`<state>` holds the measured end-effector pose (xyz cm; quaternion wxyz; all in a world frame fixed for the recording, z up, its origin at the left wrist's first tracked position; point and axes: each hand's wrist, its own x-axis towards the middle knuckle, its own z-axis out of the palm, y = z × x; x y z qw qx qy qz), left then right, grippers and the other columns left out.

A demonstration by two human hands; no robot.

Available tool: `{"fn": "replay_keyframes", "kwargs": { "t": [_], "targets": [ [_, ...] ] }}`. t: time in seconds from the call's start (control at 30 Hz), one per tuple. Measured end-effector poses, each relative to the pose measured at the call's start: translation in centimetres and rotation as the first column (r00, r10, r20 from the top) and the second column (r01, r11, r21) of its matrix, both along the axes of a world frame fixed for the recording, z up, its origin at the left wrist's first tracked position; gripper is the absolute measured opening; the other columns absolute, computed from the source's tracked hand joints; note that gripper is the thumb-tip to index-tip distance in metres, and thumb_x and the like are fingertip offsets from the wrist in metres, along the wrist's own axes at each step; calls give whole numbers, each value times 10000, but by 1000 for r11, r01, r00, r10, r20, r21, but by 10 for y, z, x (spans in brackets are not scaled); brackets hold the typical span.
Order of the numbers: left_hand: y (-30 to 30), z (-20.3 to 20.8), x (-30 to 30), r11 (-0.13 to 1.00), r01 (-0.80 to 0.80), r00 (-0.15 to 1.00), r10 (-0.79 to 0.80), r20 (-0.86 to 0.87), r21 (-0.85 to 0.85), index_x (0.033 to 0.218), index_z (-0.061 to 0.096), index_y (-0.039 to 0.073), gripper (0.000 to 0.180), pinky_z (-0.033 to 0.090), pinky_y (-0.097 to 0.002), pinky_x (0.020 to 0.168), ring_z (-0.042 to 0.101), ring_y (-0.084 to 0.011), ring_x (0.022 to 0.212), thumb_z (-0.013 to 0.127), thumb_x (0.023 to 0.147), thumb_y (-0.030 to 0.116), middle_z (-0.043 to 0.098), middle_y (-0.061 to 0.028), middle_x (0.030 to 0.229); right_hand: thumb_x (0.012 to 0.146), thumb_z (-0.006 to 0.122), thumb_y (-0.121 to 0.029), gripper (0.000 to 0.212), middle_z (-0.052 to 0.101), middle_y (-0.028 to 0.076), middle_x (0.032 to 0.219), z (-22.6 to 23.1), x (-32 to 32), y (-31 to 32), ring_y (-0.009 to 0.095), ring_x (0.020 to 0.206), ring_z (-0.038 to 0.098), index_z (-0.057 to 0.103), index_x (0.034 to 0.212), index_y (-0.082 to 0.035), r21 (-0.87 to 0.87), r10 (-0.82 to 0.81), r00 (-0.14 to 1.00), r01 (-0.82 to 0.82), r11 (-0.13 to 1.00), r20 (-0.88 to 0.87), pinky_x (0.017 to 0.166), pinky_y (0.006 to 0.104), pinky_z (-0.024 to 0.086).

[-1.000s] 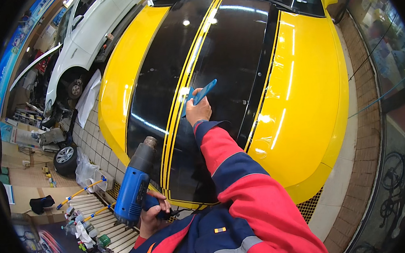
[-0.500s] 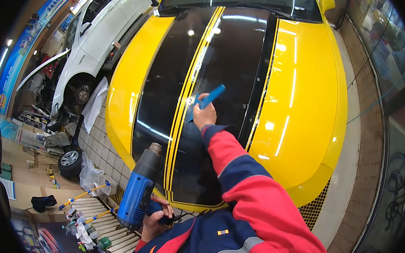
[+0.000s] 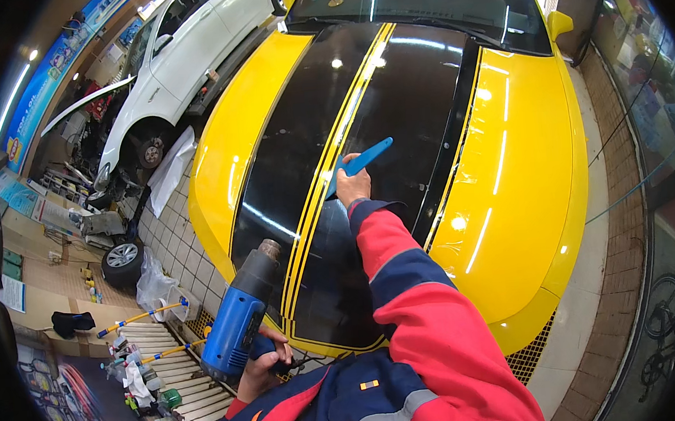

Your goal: The person uses a heat gun to warm the underside of a yellow car's hood and then closes it. They then use a blue squeegee to smooth a black vinyl wrap with yellow stripes onto the hood, working from the center outward to remove air bubbles and ensure adhesion.

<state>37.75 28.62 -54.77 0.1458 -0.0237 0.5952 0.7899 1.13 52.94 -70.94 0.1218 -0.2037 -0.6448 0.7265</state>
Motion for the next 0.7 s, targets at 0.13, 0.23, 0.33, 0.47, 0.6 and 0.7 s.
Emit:
{"fn": "replay_keyframes", "kwargs": {
  "t": [0.13, 0.23, 0.33, 0.47, 0.6, 0.7],
  "targets": [
    [-2, -4, 6, 1000, 13, 999, -11, -53, 27, 1218, 637, -36, 390, 564, -375, 816, 662, -209, 785, 754, 897, 154, 627, -81, 810, 988, 658, -41, 276, 682, 80, 909, -14, 18, 14, 178, 722, 719, 573, 1230, -147, -76, -78, 989, 69, 995, -125, 591, 356, 622],
    [-2, -9, 3, 998, 14, 1000, -14, 0, 59, 1211, 636, -39, 376, 566, -379, 814, 662, -214, 787, 740, 893, 134, 626, -82, 809, 990, 669, -37, 265, 669, 73, 901, -17, 28, 15, 182, 743, 720, 573, 1214, -142, 90, -56, 994, 65, 994, -99, 645, 350, 608],
    [-2, -12, -3, 998, 16, 999, -18, 35, 60, 1210, 637, -40, 376, 565, -376, 812, 662, -212, 791, 744, 897, 139, 626, -80, 812, 968, 681, -49, 250, 694, 106, 924, -11, 26, 5, 272, 841, 749, 599, 1184, -144, 151, -80, 992, 95, 984, -101, 800, 395, 584],
    [-1, -13, -19, 998, 23, 998, -26, 53, 63, 1217, 637, -42, 388, 563, -370, 819, 660, -204, 797, 756, 909, 161, 626, -73, 825, 968, 677, -54, 245, 700, 116, 952, -3, 21, -9, 308, 875, 759, 605, 1179, -156, 18, -111, 986, 114, 993, -122, 848, 413, 580],
    [3, -11, -33, 998, -16, 996, 11, 83, 55, 1211, 644, -41, 400, 568, -352, 809, 661, -191, 795, 774, 907, 183, 634, -71, 835, 998, 667, -19, 246, 669, 76, 870, 0, 13, -15, 206, 783, 737, 571, 1191, -139, 155, -98, 995, 101, 983, -29, 740, 352, 585],
    [6, -12, -44, 1000, -12, 997, 11, 76, 18, 1193, 650, -39, 392, 570, -357, 790, 662, -197, 787, 773, 897, 186, 627, -72, 824, 1010, 654, -23, 234, 685, 96, 901, 4, 5, -17, 219, 798, 744, 574, 1191, -148, 215, -118, 993, 120, 969, -25, 769, 365, 599]
  ]
}}
